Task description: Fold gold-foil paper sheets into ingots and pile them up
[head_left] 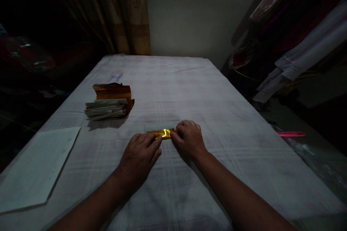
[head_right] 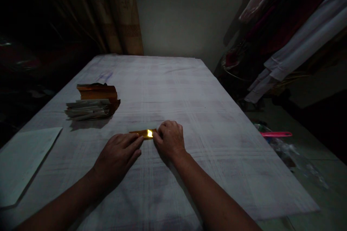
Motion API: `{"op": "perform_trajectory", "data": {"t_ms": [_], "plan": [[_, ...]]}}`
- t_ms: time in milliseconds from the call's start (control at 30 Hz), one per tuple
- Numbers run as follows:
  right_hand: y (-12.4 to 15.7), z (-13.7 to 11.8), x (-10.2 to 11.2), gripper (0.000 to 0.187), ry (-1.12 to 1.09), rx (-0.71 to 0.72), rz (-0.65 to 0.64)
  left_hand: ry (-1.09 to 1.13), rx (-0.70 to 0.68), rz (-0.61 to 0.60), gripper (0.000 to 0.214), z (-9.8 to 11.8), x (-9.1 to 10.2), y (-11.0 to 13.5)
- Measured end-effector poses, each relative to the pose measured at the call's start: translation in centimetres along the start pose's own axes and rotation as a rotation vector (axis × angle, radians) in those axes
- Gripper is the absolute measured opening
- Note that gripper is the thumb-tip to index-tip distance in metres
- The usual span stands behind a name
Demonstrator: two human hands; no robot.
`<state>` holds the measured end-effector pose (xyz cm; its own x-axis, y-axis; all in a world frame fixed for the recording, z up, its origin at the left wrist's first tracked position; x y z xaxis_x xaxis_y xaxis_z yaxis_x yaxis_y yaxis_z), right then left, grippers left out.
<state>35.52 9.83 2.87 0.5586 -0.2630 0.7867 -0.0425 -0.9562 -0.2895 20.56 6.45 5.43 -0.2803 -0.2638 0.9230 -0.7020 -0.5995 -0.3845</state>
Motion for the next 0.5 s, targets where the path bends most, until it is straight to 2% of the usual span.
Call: {"op": "perform_trajectory", "data": {"t_ms": [500], "plan": [[-0.07,0.21,-0.28,0.02,0.019,-0.003,-0.003,-0.008,0.01,-0.044,0.029,-0.14,-0.53,-0.05]]}}
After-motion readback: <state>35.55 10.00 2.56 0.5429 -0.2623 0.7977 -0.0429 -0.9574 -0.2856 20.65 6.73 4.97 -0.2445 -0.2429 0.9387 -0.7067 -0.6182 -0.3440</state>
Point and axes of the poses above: each hand's wrist, its own y-axis away from the middle knuckle, its own x-axis out of the back of the hand, z = x × y, the point moved 10 cm from there along -y, towards the middle knuckle, and after that the axes turned 6 degrees about -y, right-handed, at the moved point
